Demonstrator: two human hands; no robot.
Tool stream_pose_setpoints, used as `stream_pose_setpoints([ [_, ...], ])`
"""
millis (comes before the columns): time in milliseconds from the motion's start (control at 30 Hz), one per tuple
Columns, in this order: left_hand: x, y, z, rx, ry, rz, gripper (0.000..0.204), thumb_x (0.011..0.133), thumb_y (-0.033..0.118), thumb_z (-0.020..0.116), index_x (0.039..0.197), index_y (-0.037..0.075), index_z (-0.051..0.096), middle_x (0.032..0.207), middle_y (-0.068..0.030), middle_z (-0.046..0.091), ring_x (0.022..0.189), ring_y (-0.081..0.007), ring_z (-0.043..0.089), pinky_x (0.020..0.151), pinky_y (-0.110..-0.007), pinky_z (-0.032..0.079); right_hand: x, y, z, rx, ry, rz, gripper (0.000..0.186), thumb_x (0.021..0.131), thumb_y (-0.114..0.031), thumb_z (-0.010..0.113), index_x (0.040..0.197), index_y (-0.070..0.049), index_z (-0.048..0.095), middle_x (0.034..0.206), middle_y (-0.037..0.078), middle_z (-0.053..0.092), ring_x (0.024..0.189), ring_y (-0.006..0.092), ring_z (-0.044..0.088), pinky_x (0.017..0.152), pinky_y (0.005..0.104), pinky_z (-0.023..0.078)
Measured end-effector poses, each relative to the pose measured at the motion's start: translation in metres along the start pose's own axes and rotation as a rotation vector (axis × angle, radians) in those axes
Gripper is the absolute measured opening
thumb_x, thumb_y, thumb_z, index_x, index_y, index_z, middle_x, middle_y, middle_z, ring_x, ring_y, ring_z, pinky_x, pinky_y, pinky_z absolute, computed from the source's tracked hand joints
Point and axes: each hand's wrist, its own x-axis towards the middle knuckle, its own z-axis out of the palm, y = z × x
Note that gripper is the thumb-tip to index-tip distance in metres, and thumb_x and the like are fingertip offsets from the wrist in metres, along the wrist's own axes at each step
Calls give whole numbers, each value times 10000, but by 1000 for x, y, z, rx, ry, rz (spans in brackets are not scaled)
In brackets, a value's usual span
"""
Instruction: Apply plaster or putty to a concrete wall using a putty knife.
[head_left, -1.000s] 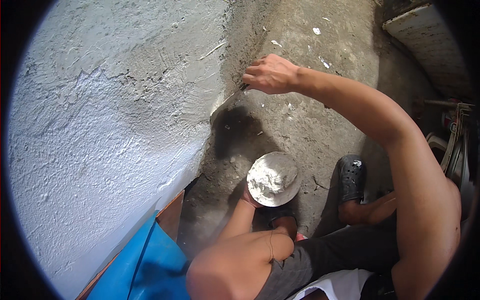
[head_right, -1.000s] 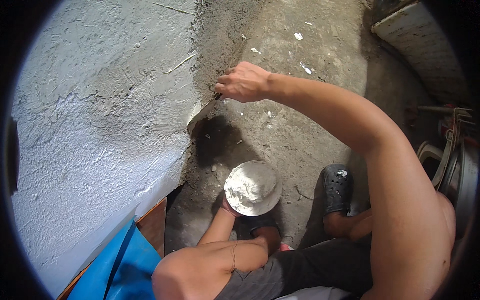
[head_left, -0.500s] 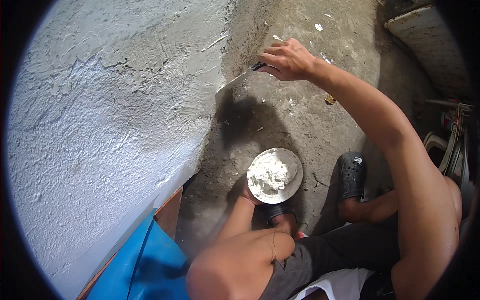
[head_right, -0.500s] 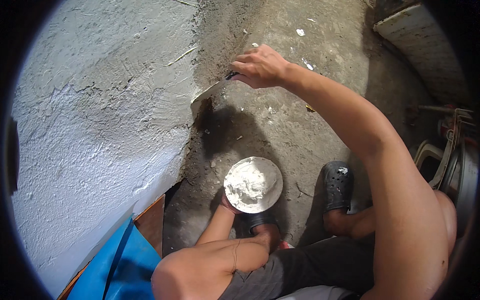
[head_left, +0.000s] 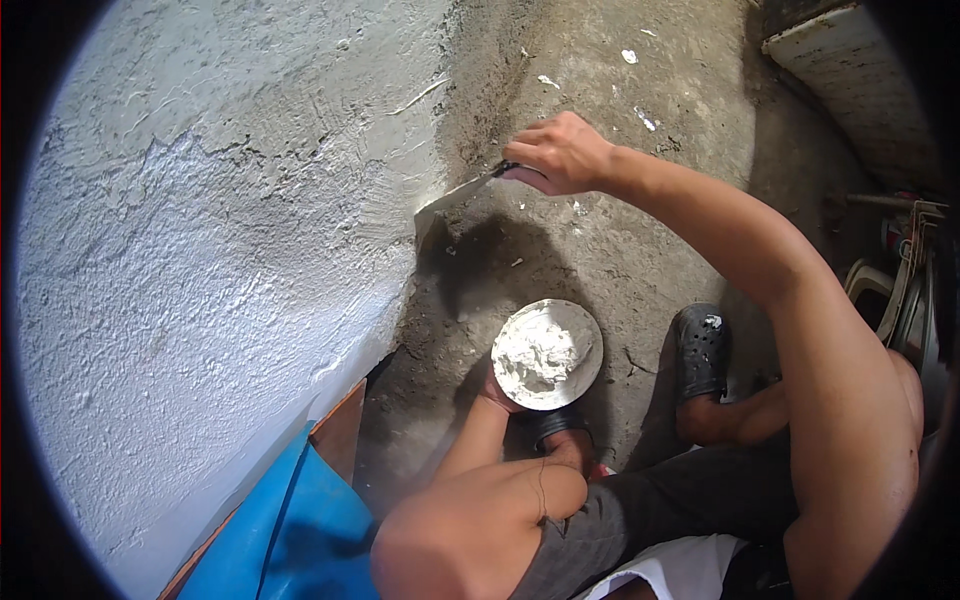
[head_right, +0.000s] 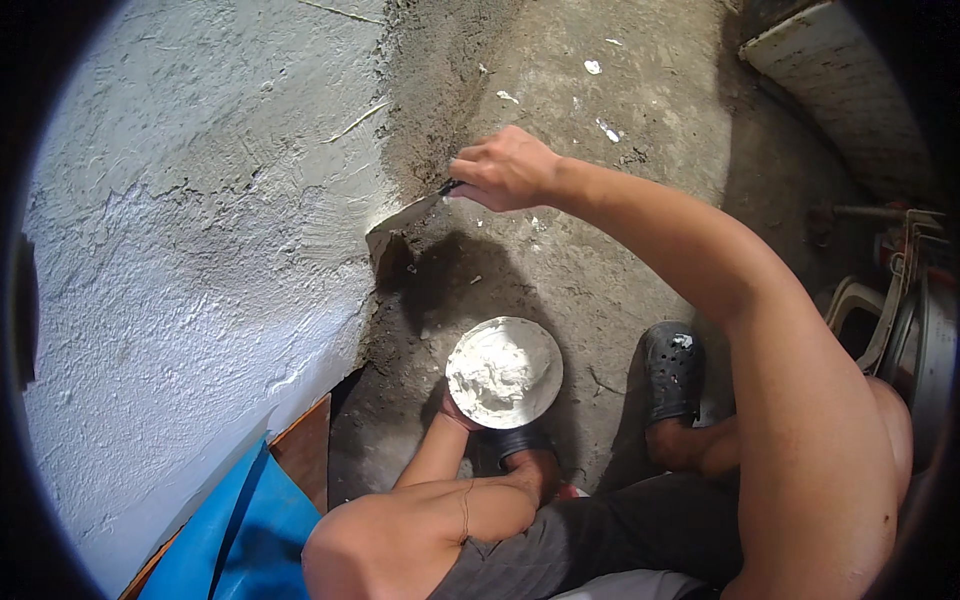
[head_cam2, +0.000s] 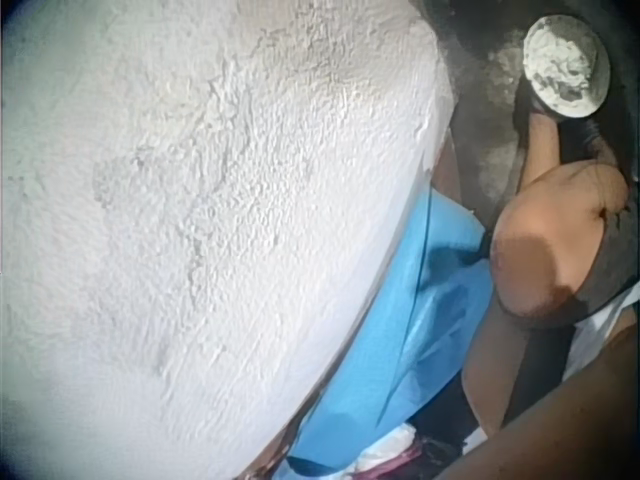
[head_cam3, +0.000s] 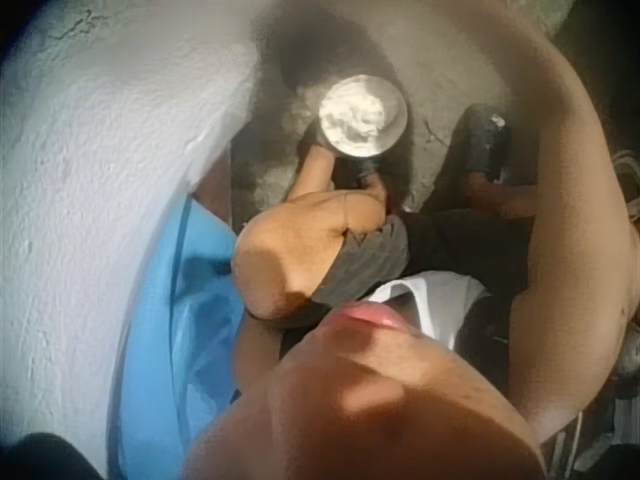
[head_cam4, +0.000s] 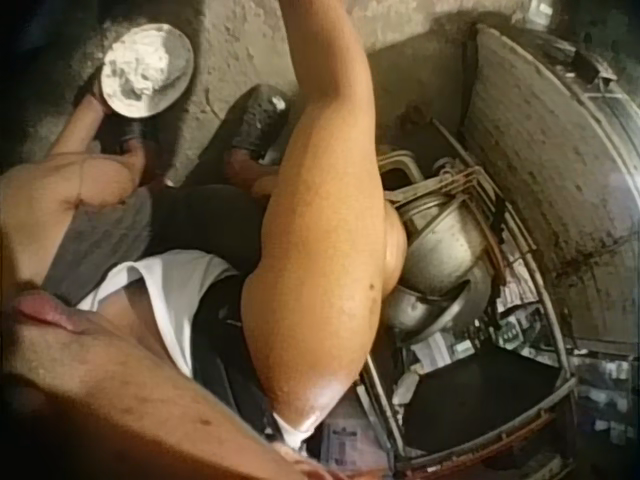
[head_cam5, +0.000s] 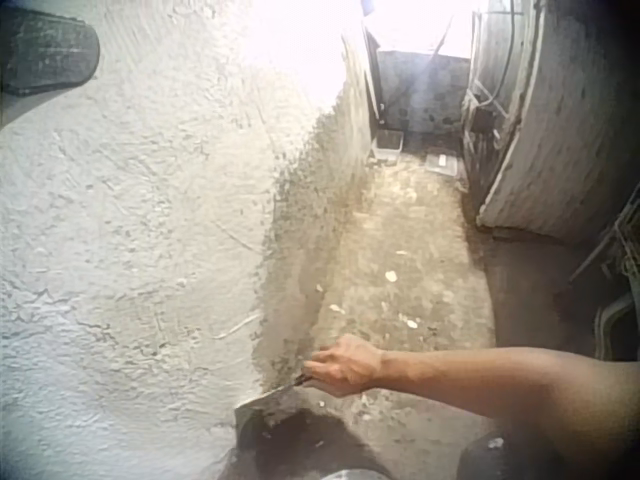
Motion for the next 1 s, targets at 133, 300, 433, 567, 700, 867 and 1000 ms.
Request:
stream_pose_setpoints([
  [133, 0, 1, -10, -32, 9, -13, 611, 1069, 465, 357, 1545, 85, 405, 1564, -149, 461, 1406, -353, 475, 1161, -533, 409, 8, 26, -9, -37, -185, 229, 288, 988, -390, 652, 921, -110, 659, 761, 18, 658, 649, 163, 625, 474, 325, 465],
  [300, 1, 3, 2, 76, 62, 27, 613, 1070, 464, 354, 1548, 84, 400, 1564, -152, 460, 1405, -349, 476, 1164, -528, 406, -13, 66, -34, -110, 72, 122, 250, 962, -325, 694, 921, -80, 664, 767, 49, 668, 670, 225, 652, 529, 390, 510],
  [433, 8, 6, 5, 118, 114, 25, 610, 1072, 460, 351, 1550, 84, 395, 1566, -153, 458, 1408, -347, 474, 1168, -524, 402, -38, 62, -19, -31, -33, 109, 240, 991, -312, 651, 890, -97, 613, 747, 38, 644, 603, 175, 607, 444, 339, 472],
  [567, 3, 2, 4, 103, 118, 29, 602, 1075, 448, 345, 1553, 84, 389, 1568, -153, 454, 1413, -344, 468, 1176, -517, 394, -26, 14, -5, 40, 57, -81, 267, 994, -348, 643, 867, -117, 597, 709, 11, 598, 595, 159, 589, 420, 315, 456],
  [700, 1, 2, -2, 30, -80, -3, 591, 1080, 431, 340, 1558, 85, 379, 1576, -150, 445, 1427, -332, 455, 1190, -501, 380, -6, -7, 4, 89, 158, -46, 276, 984, -355, 662, 866, -110, 614, 715, 18, 618, 589, 163, 594, 414, 314, 459],
  [867, -1, 1, -7, 44, -50, 15, 598, 1080, 441, 335, 1561, 90, 373, 1582, -144, 438, 1429, -327, 454, 1191, -495, 381, -9, 46, -6, -26, 124, 134, 275, 973, -354, 673, 872, -100, 643, 692, 33, 625, 544, 160, 564, 412, 309, 457],
  [1000, 3, 0, 1, 134, 70, 29, 600, 1080, 445, 328, 1564, 92, 366, 1584, -141, 436, 1429, -326, 453, 1189, -492, 383, -33, 61, -21, 4, 119, 109, 240, 948, -272, 710, 849, -66, 635, 679, 49, 622, 526, 172, 570, 412, 311, 467],
])
